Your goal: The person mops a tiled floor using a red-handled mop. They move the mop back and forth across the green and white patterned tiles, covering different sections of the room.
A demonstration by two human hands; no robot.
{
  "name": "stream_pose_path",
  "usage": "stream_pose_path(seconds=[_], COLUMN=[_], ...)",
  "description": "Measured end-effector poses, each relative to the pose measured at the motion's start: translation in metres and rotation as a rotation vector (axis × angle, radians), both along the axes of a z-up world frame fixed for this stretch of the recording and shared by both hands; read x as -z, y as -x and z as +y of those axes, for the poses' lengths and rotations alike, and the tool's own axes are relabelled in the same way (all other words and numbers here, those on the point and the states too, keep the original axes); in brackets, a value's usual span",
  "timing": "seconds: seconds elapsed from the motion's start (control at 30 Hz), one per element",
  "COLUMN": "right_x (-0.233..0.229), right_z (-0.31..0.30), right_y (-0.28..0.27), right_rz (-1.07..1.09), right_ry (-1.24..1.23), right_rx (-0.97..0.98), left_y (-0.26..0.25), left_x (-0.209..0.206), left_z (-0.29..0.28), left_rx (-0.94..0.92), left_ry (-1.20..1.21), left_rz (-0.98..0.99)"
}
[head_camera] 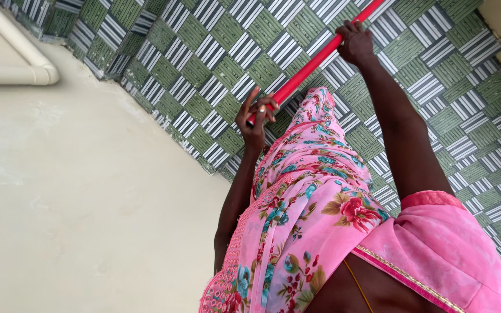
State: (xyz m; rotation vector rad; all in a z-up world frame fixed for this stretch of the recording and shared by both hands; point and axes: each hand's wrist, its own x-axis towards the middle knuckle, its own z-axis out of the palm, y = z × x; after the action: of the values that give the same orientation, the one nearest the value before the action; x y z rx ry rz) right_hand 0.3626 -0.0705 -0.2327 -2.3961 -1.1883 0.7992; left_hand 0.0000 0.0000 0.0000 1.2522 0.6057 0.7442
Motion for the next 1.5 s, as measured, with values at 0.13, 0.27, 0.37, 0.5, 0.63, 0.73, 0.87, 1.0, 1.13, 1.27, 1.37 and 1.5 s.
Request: stream_pose_path(seconds=[0.13,0.27,0.37,0.5,0.63,0.73,0.87,1.0,1.13,1.27,1.37,1.5], right_x=[0.014,0.015,0.002,-0.063,-0.132,-0.158,-0.161,-0.149,-0.161,-0.186,-0.205,-0.214], right_z=[0.030,0.054,0.060,0.054,0.039,0.036,0.035,0.037,0.045,0.060,0.070,0.090], right_y=[0.112,0.233,0.345,0.487,0.599,0.662,0.722,0.748,0.743,0.704,0.653,0.567], right_rz=[-0.135,-0.016,0.053,0.359,0.596,0.775,0.921,0.909,0.833,0.710,0.661,0.564], right_ry=[-0.206,-0.320,-0.423,-0.653,-0.702,-0.685,-0.635,-0.529,-0.464,-0.268,-0.229,-0.176], right_rx=[-0.152,-0.417,-0.577,-0.749,-0.953,-1.145,-1.320,-1.427,-1.399,-1.363,-1.273,-1.169], left_y=[0.110,0.231,0.322,0.416,0.459,0.471,0.451,0.433,0.439,0.458,0.458,0.436], left_x=[-0.044,-0.093,-0.155,-0.259,-0.342,-0.405,-0.403,-0.402,-0.391,-0.380,-0.380,-0.359], left_z=[0.001,-0.004,-0.017,-0.052,-0.115,-0.170,-0.185,-0.176,-0.153,-0.115,-0.088,-0.052], left_rx=[-0.078,-0.240,-0.357,-0.363,-0.382,-0.206,-0.291,-0.305,-0.396,-0.616,-0.662,-0.749], left_ry=[-0.165,-0.196,-0.365,-0.661,-0.888,-0.668,-0.778,-0.817,-0.986,-1.135,-1.207,-1.101], left_rz=[-0.023,-0.089,0.003,0.090,0.186,0.545,0.689,0.800,0.705,0.541,0.645,0.510])
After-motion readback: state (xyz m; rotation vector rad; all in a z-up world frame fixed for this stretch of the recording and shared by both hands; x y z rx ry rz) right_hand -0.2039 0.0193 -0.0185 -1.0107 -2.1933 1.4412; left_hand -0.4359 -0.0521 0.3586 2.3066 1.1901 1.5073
